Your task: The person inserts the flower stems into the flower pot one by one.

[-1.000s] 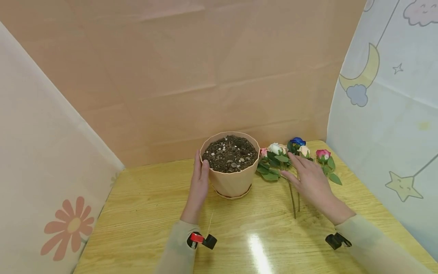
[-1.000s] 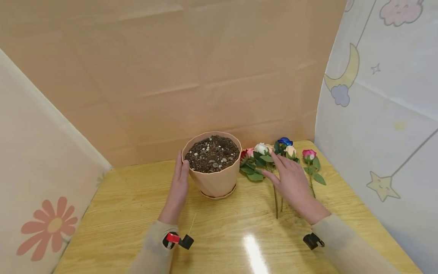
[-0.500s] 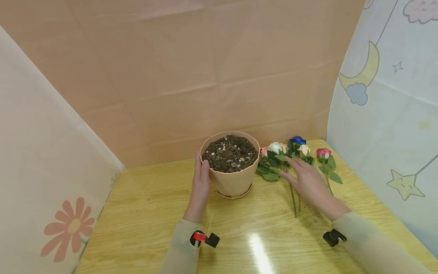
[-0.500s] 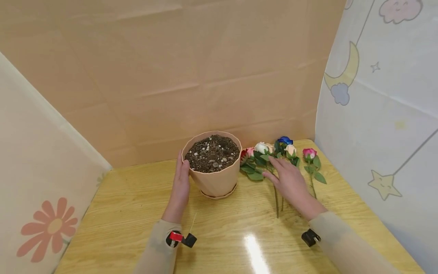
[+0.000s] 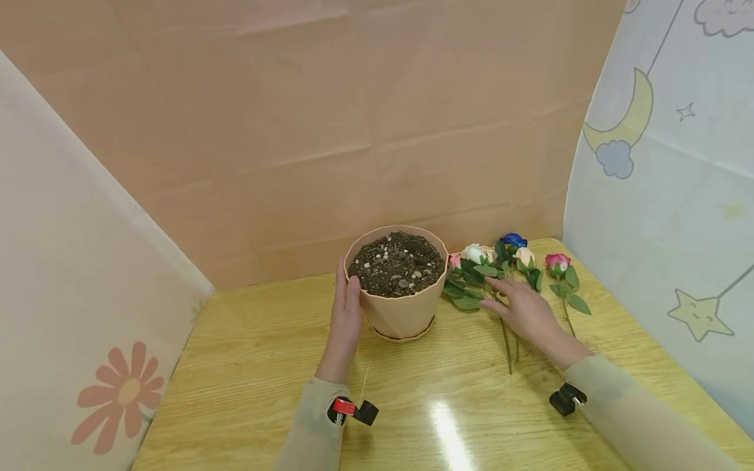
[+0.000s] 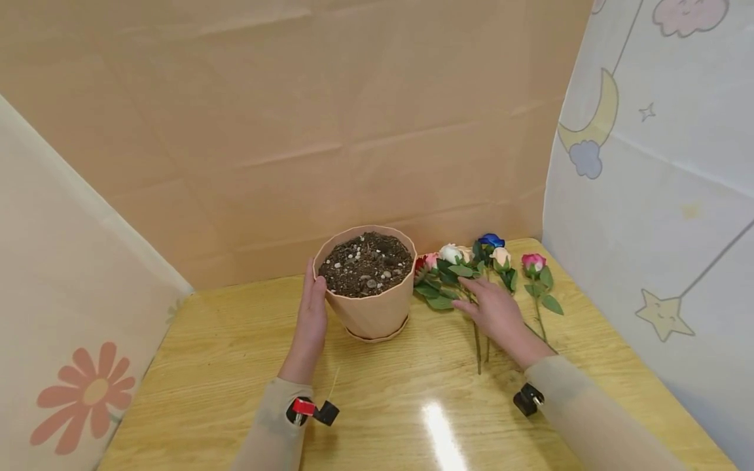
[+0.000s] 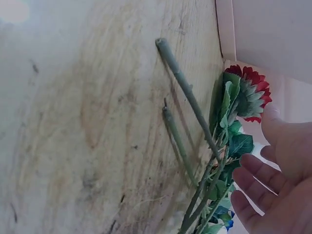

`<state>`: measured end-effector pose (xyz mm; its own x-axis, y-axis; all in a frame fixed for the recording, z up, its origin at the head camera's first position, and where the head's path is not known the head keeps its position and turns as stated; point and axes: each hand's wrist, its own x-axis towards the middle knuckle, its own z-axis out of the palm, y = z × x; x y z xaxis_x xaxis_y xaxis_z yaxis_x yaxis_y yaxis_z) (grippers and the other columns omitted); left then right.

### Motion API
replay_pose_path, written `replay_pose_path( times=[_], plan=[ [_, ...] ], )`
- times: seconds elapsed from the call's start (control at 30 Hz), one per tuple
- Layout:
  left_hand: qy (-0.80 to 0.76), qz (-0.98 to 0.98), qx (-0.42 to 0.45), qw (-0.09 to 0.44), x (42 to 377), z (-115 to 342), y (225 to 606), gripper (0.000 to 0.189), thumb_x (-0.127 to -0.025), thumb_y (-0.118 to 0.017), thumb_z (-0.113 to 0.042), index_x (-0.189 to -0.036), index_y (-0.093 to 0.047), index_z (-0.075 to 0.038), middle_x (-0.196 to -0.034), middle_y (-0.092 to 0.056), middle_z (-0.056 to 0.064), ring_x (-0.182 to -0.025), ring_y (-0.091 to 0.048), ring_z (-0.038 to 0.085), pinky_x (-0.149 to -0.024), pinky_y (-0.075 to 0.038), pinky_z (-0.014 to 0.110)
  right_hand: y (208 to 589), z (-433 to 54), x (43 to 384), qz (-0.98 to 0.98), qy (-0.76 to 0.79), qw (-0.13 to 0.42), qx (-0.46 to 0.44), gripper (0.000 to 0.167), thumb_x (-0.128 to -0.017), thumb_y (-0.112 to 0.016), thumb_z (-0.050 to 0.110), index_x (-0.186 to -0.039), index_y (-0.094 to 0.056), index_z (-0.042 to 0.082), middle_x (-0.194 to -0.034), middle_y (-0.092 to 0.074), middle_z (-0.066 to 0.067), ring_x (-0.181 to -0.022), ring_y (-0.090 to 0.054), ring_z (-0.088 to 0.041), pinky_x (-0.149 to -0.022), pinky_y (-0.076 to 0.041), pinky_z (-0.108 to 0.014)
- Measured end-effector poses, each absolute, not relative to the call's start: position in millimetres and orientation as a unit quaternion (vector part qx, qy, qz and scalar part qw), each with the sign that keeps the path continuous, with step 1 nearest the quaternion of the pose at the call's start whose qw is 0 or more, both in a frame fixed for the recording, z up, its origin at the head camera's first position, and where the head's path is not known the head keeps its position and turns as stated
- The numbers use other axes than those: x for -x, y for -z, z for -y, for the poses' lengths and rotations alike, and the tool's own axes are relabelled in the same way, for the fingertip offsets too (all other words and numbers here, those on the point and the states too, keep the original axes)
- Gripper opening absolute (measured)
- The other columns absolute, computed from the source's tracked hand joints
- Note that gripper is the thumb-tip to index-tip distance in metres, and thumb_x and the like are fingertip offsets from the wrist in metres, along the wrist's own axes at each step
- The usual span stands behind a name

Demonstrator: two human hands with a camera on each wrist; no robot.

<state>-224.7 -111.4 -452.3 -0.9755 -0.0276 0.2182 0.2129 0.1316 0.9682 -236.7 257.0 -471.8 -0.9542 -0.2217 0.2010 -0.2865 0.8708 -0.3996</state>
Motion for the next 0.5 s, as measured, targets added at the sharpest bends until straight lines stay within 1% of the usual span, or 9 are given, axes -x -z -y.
replay_pose_path(
  times=[0.07, 0.13, 0.23, 0.33, 0.43, 0.5],
  plan=[
    [0.656, 0.747, 0.060, 0.094, 224, 111, 451, 0.064, -0.121, -0.034, -0.050, -0.178, -0.005, -0.042, -0.184, -0.004, -0.006, -0.169, -0.009, 0.028, -0.133, -0.014, 0.061, 474, -258, 238, 0.964, -0.216, 0.073, -0.133, 0.064, -0.108, -0.076, 0.034, -0.158, -0.057, -0.002, -0.152, -0.054, -0.041, -0.140, -0.048, -0.064, -0.106, -0.043, -0.080],
    [0.656, 0.747, 0.059, 0.096, 225, 111, 451, 0.064, -0.122, -0.034, -0.048, -0.179, -0.006, -0.039, -0.185, -0.004, -0.004, -0.169, -0.009, 0.030, -0.133, -0.014, 0.061, 476, -259, 240, 0.964, -0.215, 0.073, -0.136, 0.063, -0.107, -0.077, 0.034, -0.155, -0.060, -0.002, -0.148, -0.058, -0.039, -0.134, -0.055, -0.062, -0.103, -0.047, -0.078],
    [0.654, 0.748, 0.056, 0.099, 225, 111, 451, 0.065, -0.122, -0.034, -0.046, -0.179, -0.006, -0.037, -0.185, -0.004, -0.003, -0.169, -0.009, 0.029, -0.133, -0.014, 0.060, 479, -260, 243, 0.963, -0.216, 0.076, -0.142, 0.058, -0.105, -0.079, 0.031, -0.150, -0.065, -0.002, -0.134, -0.069, -0.032, -0.114, -0.068, -0.052, -0.092, -0.056, -0.070],
    [0.650, 0.752, 0.057, 0.098, 225, 111, 451, 0.065, -0.122, -0.034, -0.046, -0.179, -0.005, -0.037, -0.185, -0.003, -0.002, -0.169, -0.009, 0.029, -0.133, -0.014, 0.060, 481, -261, 244, 0.961, -0.220, 0.084, -0.147, 0.054, -0.103, -0.081, 0.028, -0.146, -0.069, -0.002, -0.121, -0.073, -0.023, -0.097, -0.071, -0.039, -0.080, -0.059, -0.061],
    [0.649, 0.752, 0.057, 0.096, 225, 112, 451, 0.065, -0.122, -0.034, -0.047, -0.179, -0.005, -0.037, -0.185, -0.004, -0.003, -0.169, -0.009, 0.029, -0.133, -0.014, 0.060, 483, -262, 246, 0.959, -0.223, 0.089, -0.153, 0.050, -0.102, -0.083, 0.025, -0.143, -0.072, -0.002, -0.116, -0.075, -0.019, -0.095, -0.071, -0.037, -0.078, -0.059, -0.059],
    [0.649, 0.753, 0.056, 0.093, 224, 112, 451, 0.066, -0.122, -0.035, -0.047, -0.179, -0.004, -0.037, -0.185, -0.004, -0.003, -0.169, -0.010, 0.030, -0.133, -0.014, 0.060, 484, -262, 247, 0.957, -0.224, 0.093, -0.158, 0.047, -0.101, -0.084, 0.023, -0.140, -0.073, -0.002, -0.116, -0.076, -0.019, -0.096, -0.072, -0.038, -0.082, -0.059, -0.061]
  ],
)
